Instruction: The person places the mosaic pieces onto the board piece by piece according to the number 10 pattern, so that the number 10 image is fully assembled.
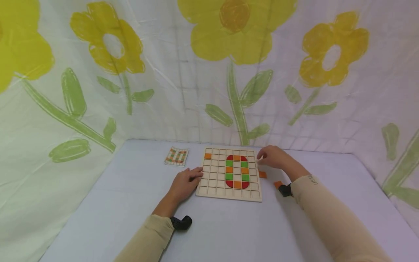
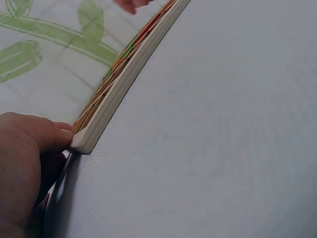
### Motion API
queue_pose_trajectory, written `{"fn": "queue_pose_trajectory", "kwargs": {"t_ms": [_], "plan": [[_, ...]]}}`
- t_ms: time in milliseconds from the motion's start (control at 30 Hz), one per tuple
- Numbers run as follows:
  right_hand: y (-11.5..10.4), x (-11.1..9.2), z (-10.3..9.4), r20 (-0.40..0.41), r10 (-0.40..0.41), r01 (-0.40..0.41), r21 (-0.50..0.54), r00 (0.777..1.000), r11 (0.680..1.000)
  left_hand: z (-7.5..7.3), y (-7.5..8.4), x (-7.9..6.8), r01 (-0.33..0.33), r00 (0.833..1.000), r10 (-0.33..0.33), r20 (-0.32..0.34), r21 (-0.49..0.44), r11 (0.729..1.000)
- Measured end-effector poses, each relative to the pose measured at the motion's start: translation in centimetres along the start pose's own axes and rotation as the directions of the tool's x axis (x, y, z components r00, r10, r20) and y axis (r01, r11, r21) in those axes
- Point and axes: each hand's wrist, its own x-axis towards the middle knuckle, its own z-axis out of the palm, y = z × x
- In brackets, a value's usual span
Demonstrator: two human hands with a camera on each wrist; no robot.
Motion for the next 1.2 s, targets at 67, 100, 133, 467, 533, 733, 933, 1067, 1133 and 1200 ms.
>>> {"fn": "queue_pose_trajectory", "kwargs": {"t_ms": [67, 100, 133, 467, 533, 733, 933, 1067, 1133, 1200], "plan": [[1.0, -0.5, -0.3, 0.067, 0.028, -0.027, -0.009, 0.997, 1.000, 0.1, -0.1, 0.0, -0.006, 1.000, 0.006, -0.006, -0.002, 1.000], [1.4, -0.8, -0.4, 0.104, 0.054, -0.053, -0.012, 0.993, 0.999, 0.1, -0.1, 0.0, -0.007, 1.000, 0.007, -0.008, -0.002, 1.000], [1.8, -1.1, -0.5, 0.144, 0.076, -0.075, -0.012, 0.987, 0.997, 0.1, -0.2, 0.0, -0.007, 1.000, 0.007, -0.010, -0.002, 1.000], [2.4, -4.8, -1.2, 0.354, 0.219, -0.208, -0.070, 0.909, 0.976, 0.1, 0.0, 0.0, 0.018, 1.000, -0.018, -0.005, -0.010, 1.000], [2.6, -5.5, -0.9, 0.359, 0.233, -0.220, -0.077, 0.904, 0.972, 0.1, 0.0, 0.1, 0.016, 1.000, -0.016, -0.004, -0.013, 1.000], [3.7, -6.7, 0.4, 0.366, 0.244, -0.229, -0.085, 0.898, 0.970, 0.2, -0.1, 0.1, 0.017, 1.000, -0.017, 0.003, -0.016, 1.000], [4.4, -6.1, 0.7, 0.287, 0.193, -0.194, -0.026, 0.938, 0.981, 0.2, -0.2, 0.1, 0.007, 1.000, -0.007, -0.005, -0.013, 1.000], [4.5, -5.3, 0.7, 0.250, 0.175, -0.179, -0.005, 0.952, 0.984, 0.1, -0.1, 0.1, 0.011, 1.000, -0.011, 0.001, -0.016, 1.000], [4.3, -5.0, 0.6, 0.248, 0.173, -0.178, -0.004, 0.953, 0.984, 0.1, -0.1, 0.1, 0.012, 1.000, -0.012, 0.004, -0.017, 1.000], [4.2, -4.8, 0.6, 0.248, 0.159, -0.164, -0.002, 0.956, 0.987, 0.0, 0.0, 0.1, 0.014, 1.000, -0.014, 0.006, -0.017, 1.000]]}}
